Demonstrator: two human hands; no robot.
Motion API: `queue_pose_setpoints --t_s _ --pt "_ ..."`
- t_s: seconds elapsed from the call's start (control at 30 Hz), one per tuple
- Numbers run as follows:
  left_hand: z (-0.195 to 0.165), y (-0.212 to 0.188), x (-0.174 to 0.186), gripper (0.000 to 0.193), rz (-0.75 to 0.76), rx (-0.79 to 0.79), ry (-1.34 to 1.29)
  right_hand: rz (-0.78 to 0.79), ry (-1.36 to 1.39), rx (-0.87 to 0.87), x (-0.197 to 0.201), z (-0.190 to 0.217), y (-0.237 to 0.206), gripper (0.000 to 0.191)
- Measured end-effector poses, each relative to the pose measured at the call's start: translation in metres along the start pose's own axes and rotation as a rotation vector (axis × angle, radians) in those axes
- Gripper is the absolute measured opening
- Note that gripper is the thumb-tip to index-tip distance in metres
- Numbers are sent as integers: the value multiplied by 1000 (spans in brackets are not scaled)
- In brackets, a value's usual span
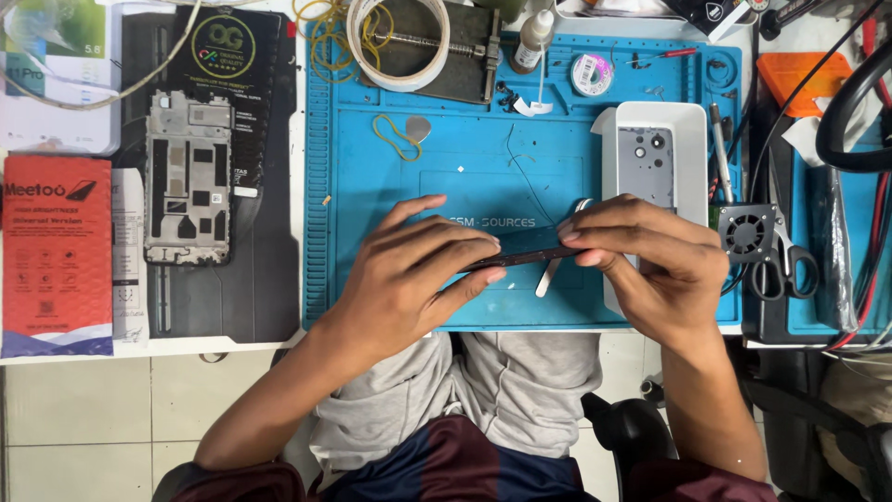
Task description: The person disassembles a smartphone at a repair bench, lifting the motherboard and battery out of the frame and setting the frame aside. They then align the battery and board back into the housing, press the assembly together, and work around the edges of the back cover to seat it closed.
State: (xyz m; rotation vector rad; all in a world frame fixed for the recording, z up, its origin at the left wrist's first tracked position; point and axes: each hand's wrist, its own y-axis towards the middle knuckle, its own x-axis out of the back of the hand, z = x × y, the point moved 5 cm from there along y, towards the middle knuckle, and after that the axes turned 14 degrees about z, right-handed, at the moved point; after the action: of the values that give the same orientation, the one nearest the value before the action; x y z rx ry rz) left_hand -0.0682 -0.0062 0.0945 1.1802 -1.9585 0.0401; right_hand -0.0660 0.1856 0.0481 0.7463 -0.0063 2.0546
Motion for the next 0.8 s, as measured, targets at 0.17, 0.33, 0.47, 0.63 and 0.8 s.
queue_pose_setpoints --t_s 0.17,0.33,0.47,0.63,0.8 --pt "-164 36 163 19 4 -67 46 127 -173 -12 80 245 70 25" --pt "-487 72 486 20 -9 -138 97 203 -298 7 254 715 163 26" --pt "-590 102 595 20 -20 -167 109 198 -392 49 297 855 206 23" --pt "-576 92 577 19 -24 -149 134 184 -353 41 297 836 195 23" --pt "-560 82 570 35 137 -5 -51 161 -342 39 298 832 200 23"
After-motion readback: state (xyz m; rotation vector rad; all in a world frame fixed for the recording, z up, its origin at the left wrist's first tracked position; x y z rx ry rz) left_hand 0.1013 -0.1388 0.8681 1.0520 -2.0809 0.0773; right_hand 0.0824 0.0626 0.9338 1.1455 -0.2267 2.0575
